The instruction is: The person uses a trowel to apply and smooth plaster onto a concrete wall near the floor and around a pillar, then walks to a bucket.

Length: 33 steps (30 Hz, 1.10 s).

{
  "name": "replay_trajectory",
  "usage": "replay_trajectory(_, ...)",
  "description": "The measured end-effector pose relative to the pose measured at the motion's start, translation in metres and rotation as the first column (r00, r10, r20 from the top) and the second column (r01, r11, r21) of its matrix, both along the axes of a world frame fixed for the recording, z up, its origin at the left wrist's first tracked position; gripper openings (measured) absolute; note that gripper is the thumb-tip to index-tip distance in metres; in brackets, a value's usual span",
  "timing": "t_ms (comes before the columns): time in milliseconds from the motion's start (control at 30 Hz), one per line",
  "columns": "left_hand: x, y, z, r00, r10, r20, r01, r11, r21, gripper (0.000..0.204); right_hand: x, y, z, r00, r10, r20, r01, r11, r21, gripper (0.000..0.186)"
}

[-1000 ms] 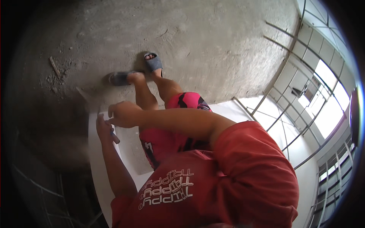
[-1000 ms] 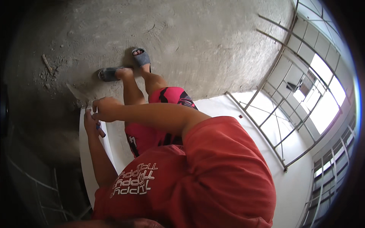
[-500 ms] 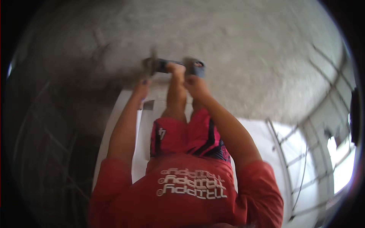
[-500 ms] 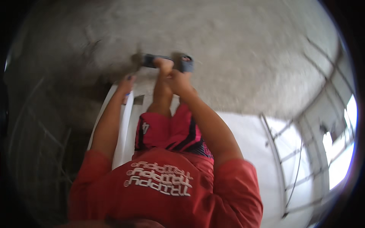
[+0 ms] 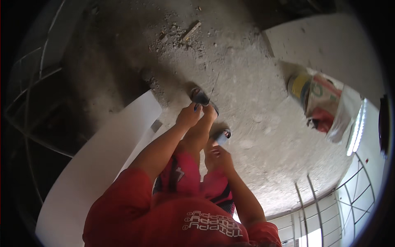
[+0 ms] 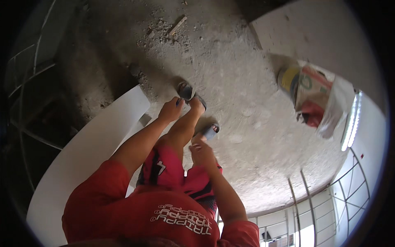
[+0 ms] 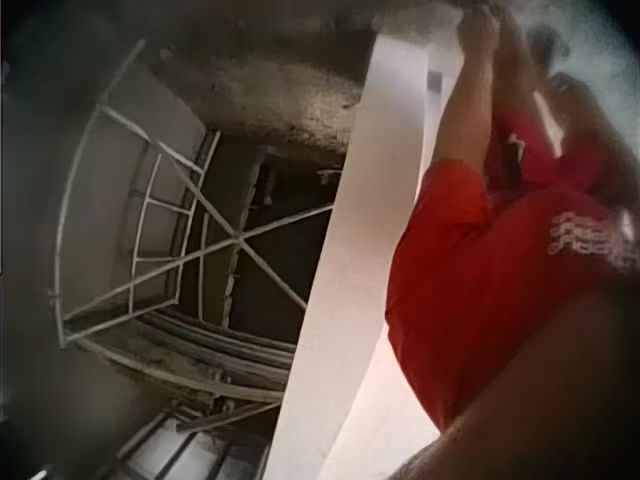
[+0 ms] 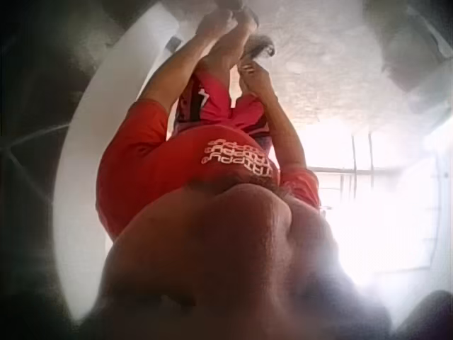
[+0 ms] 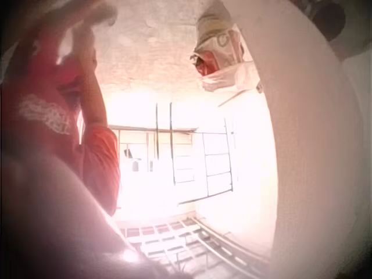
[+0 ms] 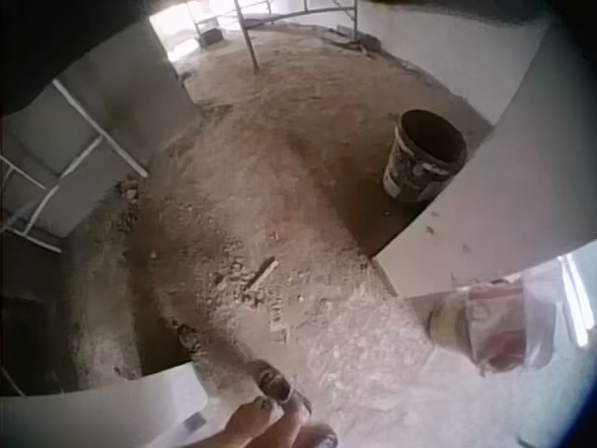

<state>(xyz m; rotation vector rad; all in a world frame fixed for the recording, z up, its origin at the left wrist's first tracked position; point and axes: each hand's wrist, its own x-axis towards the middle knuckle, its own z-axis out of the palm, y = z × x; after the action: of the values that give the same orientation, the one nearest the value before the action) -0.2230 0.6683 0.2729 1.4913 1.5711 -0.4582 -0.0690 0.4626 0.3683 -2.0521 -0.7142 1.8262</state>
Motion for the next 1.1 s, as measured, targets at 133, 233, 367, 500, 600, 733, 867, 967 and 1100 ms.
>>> replay_trajectory(133,-0.012,0.048,-0.031,0.991,-0.131,0.027,0.132,0.991,-0.013,0.043,-0.011,0.115,0.047,0.95,0.219,-0.222,-0.205,0.975,0.082,0.02)
replay_trajectory(233,-0.014,0.096,-0.061,0.99,-0.139,-0.012,0.139,0.99,-0.008,0.04,-0.008,0.203,0.08,0.859,0.475,-0.191,-0.398,0.854,0.334,0.024)
replay_trajectory(367,-0.008,0.154,-0.097,0.992,0.029,-0.123,-0.03,1.0,-0.004,0.041,-0.004,0.298,0.097,0.728,0.611,-0.311,-0.524,0.788,0.323,0.027)
replay_trajectory(500,-0.016,0.182,-0.158,0.995,0.024,-0.092,-0.027,0.999,-0.031,0.045,0.005,0.339,0.062,0.723,0.651,-0.232,-0.556,0.748,0.363,0.027)
replay_trajectory(600,-0.029,0.17,-0.187,0.969,-0.23,0.092,0.242,0.956,-0.166,0.051,0.039,0.364,0.03,0.603,0.795,-0.072,-0.697,0.568,0.438,0.027)
replay_trajectory(733,-0.046,0.157,-0.221,0.799,-0.585,0.142,0.602,0.774,-0.197,0.062,0.057,0.385,0.012,0.468,0.847,0.251,-0.86,0.372,0.349,0.029)
replay_trajectory(867,-0.015,0.245,-0.225,0.749,-0.66,0.06,0.649,0.711,-0.271,0.066,0.048,0.39,-0.007,0.381,0.802,0.46,-0.901,0.21,0.379,0.03)
replay_trajectory(967,-0.034,0.337,-0.233,0.818,-0.574,-0.021,0.554,0.798,-0.235,0.07,0.039,0.389,-0.03,0.457,0.702,0.547,-0.856,0.18,0.485,0.032)
replay_trajectory(1100,-0.095,0.425,-0.258,0.952,-0.297,-0.076,0.302,0.95,0.076,0.076,0.043,0.382,-0.041,0.484,0.657,0.579,-0.859,0.227,0.46,0.039)
